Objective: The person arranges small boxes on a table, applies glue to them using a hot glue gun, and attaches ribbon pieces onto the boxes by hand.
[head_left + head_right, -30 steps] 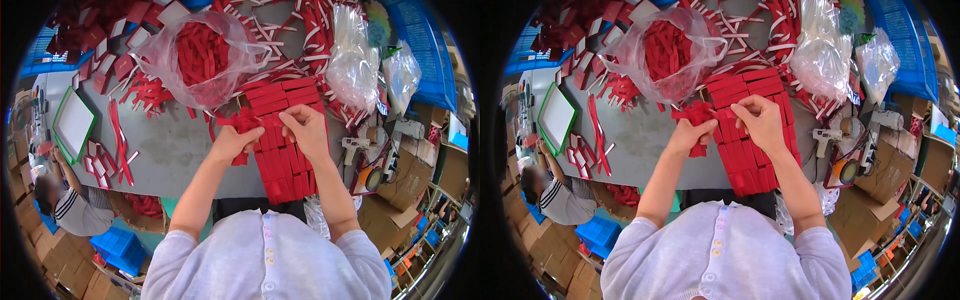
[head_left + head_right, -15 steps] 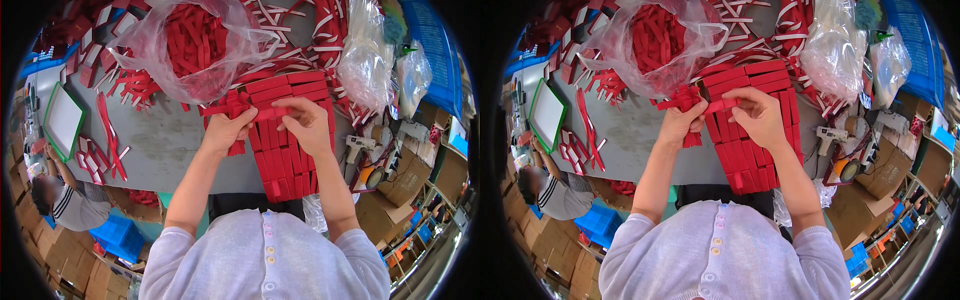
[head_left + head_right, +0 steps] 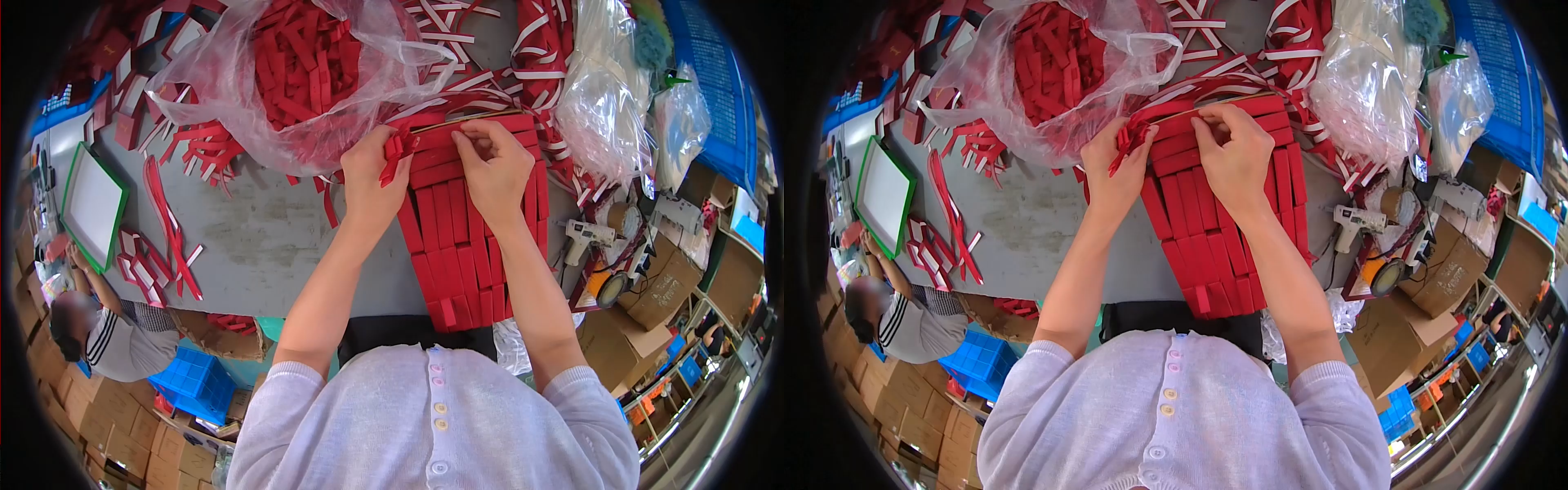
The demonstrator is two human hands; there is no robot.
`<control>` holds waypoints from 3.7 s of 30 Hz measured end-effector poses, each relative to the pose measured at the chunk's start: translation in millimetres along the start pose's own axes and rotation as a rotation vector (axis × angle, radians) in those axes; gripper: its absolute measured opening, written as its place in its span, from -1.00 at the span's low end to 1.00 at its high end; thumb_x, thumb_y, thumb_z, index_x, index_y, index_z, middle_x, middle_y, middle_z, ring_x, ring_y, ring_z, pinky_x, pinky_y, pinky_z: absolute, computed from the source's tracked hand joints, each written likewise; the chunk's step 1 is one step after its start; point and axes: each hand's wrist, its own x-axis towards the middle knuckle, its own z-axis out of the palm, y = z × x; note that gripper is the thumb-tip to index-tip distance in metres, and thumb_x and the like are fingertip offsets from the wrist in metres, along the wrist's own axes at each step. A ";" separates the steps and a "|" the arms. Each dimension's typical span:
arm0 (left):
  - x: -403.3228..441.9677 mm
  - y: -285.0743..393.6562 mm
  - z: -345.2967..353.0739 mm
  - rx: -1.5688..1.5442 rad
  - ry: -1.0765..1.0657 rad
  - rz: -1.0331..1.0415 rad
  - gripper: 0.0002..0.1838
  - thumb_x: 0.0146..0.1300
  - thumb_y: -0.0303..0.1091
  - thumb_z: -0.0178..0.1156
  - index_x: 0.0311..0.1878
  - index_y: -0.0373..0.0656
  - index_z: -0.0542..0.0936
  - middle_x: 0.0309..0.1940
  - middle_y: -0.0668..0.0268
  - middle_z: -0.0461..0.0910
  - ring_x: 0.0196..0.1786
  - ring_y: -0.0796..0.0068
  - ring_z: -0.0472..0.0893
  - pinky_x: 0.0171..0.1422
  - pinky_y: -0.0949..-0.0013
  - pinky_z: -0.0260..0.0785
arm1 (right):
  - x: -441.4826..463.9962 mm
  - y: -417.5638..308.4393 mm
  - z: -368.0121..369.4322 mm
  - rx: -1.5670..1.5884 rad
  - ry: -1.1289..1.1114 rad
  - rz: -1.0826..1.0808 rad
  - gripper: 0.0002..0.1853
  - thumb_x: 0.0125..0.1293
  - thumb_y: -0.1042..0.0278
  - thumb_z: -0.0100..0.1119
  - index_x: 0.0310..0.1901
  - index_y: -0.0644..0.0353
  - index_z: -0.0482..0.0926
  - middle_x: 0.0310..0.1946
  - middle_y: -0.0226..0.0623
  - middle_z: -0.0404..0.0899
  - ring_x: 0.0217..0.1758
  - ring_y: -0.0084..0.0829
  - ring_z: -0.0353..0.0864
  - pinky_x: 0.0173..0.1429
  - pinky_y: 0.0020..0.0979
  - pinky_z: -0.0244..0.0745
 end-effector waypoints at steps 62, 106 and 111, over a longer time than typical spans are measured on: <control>-16.0 21.9 -51.2 -1.078 -0.390 -0.965 -0.68 0.37 -0.14 0.09 -0.21 -0.27 0.52 -0.65 0.42 0.38 -0.73 0.72 0.16 -0.67 0.56 -0.07 | -22.2 -39.0 -26.0 0.851 -0.303 0.511 -0.83 0.18 0.64 0.20 -0.18 0.31 0.57 -0.29 -0.23 0.60 -0.32 -0.48 0.61 -0.36 -0.56 0.47; -21.2 -12.4 -8.0 -0.197 -0.054 -0.403 -0.85 0.09 -0.44 0.31 -0.34 -0.31 0.58 -0.56 0.37 0.55 -0.45 0.64 0.45 -0.28 0.46 0.33 | -18.6 6.4 -28.3 -0.595 -0.241 -0.486 -0.75 0.10 0.16 0.29 -0.13 -0.22 0.70 0.29 -0.39 0.33 0.40 -0.11 0.11 0.39 0.01 -0.11; -20.4 -11.3 -10.7 -0.174 -0.086 -0.421 -0.86 0.08 -0.45 0.30 -0.37 -0.30 0.56 -0.58 0.38 0.54 -0.47 0.65 0.43 -0.30 0.46 0.32 | -19.6 4.8 -28.7 -0.591 -0.249 -0.455 -0.74 0.09 0.17 0.30 -0.12 -0.24 0.70 0.30 -0.39 0.31 0.40 -0.11 0.11 0.40 -0.01 -0.14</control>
